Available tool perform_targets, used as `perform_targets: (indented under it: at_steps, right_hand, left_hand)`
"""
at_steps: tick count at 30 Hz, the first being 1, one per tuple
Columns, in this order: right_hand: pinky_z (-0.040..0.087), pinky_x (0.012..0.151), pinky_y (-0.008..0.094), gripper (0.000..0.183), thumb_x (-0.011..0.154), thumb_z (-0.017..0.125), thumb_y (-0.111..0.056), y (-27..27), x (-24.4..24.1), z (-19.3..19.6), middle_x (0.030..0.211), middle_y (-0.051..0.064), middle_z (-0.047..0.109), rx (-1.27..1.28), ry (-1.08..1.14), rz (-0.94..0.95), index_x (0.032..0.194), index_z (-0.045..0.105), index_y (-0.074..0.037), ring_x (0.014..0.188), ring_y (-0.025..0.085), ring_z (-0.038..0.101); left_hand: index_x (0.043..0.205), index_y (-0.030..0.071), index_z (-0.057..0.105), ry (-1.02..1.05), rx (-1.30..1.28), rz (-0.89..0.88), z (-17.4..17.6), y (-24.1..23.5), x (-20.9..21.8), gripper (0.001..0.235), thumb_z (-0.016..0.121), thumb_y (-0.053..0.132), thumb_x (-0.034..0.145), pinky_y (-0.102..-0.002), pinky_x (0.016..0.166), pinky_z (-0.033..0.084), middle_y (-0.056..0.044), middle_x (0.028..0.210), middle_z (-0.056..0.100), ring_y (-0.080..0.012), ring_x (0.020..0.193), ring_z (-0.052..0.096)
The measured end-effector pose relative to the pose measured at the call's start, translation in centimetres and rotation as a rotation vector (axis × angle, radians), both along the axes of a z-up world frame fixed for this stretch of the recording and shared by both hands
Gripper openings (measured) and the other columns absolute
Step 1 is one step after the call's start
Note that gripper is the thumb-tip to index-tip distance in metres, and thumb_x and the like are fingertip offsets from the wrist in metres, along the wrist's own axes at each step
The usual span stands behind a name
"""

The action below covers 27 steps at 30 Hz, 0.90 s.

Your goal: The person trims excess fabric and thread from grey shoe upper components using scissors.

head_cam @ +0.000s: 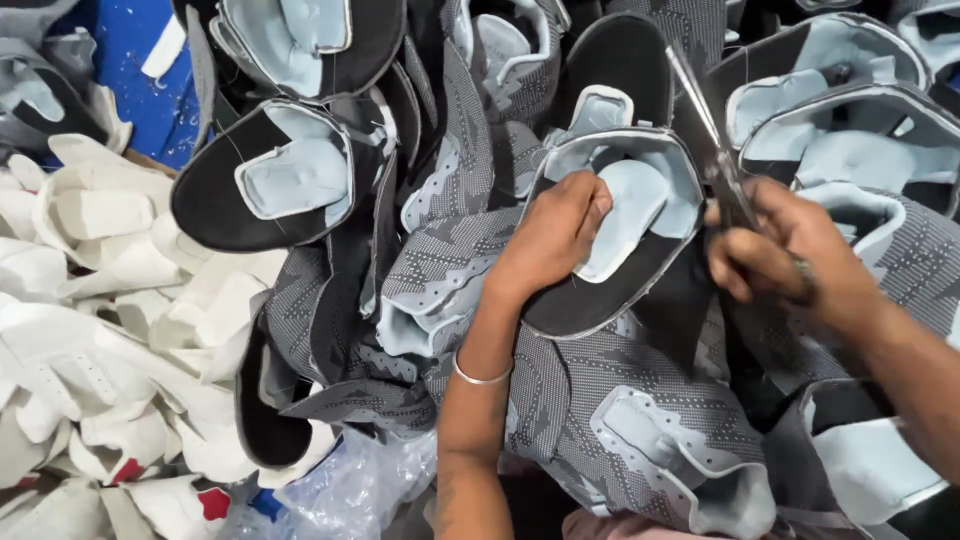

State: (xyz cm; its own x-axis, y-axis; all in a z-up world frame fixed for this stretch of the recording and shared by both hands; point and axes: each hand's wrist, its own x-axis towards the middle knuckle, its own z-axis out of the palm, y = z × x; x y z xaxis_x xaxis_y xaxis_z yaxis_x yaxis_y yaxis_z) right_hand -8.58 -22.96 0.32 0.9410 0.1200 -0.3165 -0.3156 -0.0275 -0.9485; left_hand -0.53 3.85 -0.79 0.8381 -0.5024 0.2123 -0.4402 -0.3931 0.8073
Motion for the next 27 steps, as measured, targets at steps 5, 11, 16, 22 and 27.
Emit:
perform_targets:
  at_steps: [5,11,16,22,27]
  right_hand:
    - [0.041,0.032,0.024,0.081,0.084,0.063,-0.068,-3.7,-4.3,-4.8,0.057,0.010,0.059,0.612,0.604,0.231,0.119,0.057,0.005,0.039,0.015,0.054]
    - [0.046,0.038,0.025,0.084,0.083,0.055,-0.073,-2.6,-6.2,-5.6,0.061,0.013,0.062,0.779,0.703,0.209,0.120,0.055,0.003,0.040,0.015,0.056]
    - [0.042,0.040,0.020,0.074,0.098,0.055,-0.063,-2.1,-5.8,-7.1,0.064,0.007,0.058,0.802,0.582,0.178,0.126,0.054,0.005,0.043,0.007,0.052]
    - [0.035,0.039,0.022,0.069,0.095,0.053,-0.063,-1.9,-5.8,-6.3,0.064,0.007,0.058,0.883,0.652,0.240,0.123,0.054,0.000,0.043,0.009,0.047]
    - [0.033,0.041,0.023,0.066,0.100,0.051,-0.062,-1.9,-6.4,-7.3,0.065,0.005,0.057,0.969,0.603,0.254,0.123,0.054,0.000,0.044,0.009,0.044]
  left_hand:
    - [0.099,0.000,0.053,0.219,-0.027,-0.002,0.3,0.5,0.0,0.011,0.055,0.010,0.101,-0.043,0.075,0.053,-0.019,0.090,0.062,-0.0365,0.078,0.067]
    - [0.106,0.000,0.050,-0.057,-0.053,-0.008,-0.1,0.5,-0.3,0.011,0.057,0.010,0.105,-0.046,0.085,0.051,-0.020,0.101,0.061,-0.0412,0.096,0.063]
    - [0.105,0.002,0.052,-0.002,-0.029,-0.037,0.4,0.3,-0.6,0.009,0.057,0.009,0.104,-0.045,0.082,0.052,-0.019,0.099,0.062,-0.0400,0.092,0.064]
    - [0.104,0.002,0.051,-0.008,-0.071,-0.054,0.3,0.5,-0.1,0.009,0.058,0.008,0.104,-0.044,0.081,0.052,-0.018,0.097,0.062,-0.0377,0.089,0.064]
    - [0.103,0.001,0.052,0.004,-0.062,-0.087,0.7,0.4,0.1,0.009,0.058,0.008,0.102,-0.042,0.080,0.051,-0.016,0.094,0.061,-0.0353,0.088,0.064]
